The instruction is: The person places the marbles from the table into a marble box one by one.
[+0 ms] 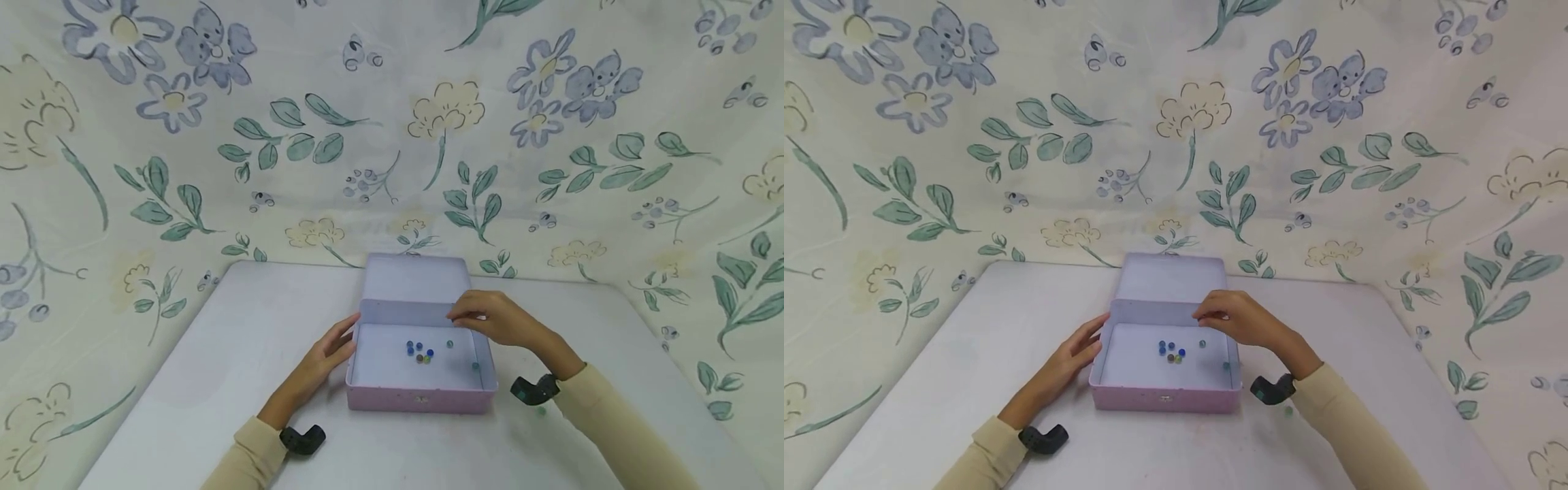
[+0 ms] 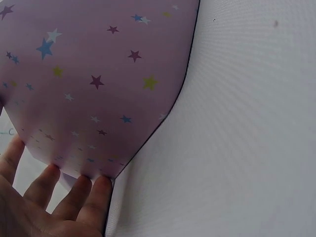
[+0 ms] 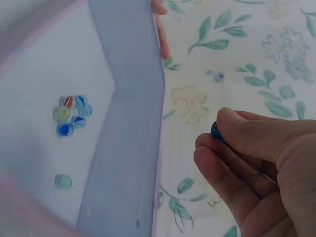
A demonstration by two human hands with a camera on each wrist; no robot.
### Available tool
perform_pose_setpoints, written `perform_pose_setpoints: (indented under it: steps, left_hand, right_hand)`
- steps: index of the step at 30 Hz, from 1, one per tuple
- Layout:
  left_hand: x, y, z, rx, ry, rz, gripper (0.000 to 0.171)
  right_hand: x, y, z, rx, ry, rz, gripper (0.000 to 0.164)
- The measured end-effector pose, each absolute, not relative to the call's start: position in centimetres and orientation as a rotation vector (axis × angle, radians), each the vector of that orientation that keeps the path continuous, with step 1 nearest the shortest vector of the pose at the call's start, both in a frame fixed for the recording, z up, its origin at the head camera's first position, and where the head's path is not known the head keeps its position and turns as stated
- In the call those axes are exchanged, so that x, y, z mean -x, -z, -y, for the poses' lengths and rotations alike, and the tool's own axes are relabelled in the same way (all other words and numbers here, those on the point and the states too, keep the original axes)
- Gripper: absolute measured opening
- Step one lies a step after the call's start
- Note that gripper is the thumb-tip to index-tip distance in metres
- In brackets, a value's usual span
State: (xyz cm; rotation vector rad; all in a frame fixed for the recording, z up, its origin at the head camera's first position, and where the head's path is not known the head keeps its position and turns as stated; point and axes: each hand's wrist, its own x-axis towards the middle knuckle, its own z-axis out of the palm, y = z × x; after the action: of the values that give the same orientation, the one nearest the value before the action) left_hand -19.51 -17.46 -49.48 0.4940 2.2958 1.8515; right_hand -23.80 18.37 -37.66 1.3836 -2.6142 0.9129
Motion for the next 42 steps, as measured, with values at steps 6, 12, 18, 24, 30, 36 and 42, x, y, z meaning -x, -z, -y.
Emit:
perform_pose_setpoints:
  steps: [6, 12, 18, 24, 30, 36, 42]
  left_hand:
    - [19.5, 49.4, 17.5, -0.485, -1.86, -2.261, 0.056]
    - [19.2, 49.3, 17.6, -0.469, -1.857, -2.275, 0.056]
    - [19.0, 49.4, 17.7, -0.444, -1.849, -2.286, 0.056]
    - [19.0, 49.5, 17.8, -0.43, -1.847, -2.287, 0.055]
    - [19.4, 49.2, 17.7, -0.465, -1.859, -2.279, 0.055]
    - [19.5, 49.2, 17.7, -0.449, -1.865, -2.277, 0.056]
    - [19.2, 49.3, 17.8, -0.457, -1.844, -2.294, 0.056]
  right_hand:
    - [25.5, 38.3, -15.1, -1.501, -0.871, 2.641, 0.016]
    - [26.7, 39.0, -12.2, -1.614, -0.775, 2.644, 0.014]
    - [26.9, 39.9, -10.1, -1.634, -0.734, 2.741, 0.014]
    - [26.9, 41.1, -8.9, -1.649, -0.645, 2.799, 0.015]
    - [27.4, 41.1, -8.7, -1.646, -0.641, 2.797, 0.015]
    - [28.0, 41.5, -8.4, -1.613, -0.596, 2.809, 0.014]
    - [27.9, 42.9, -8.2, -1.581, -0.5, 2.825, 0.014]
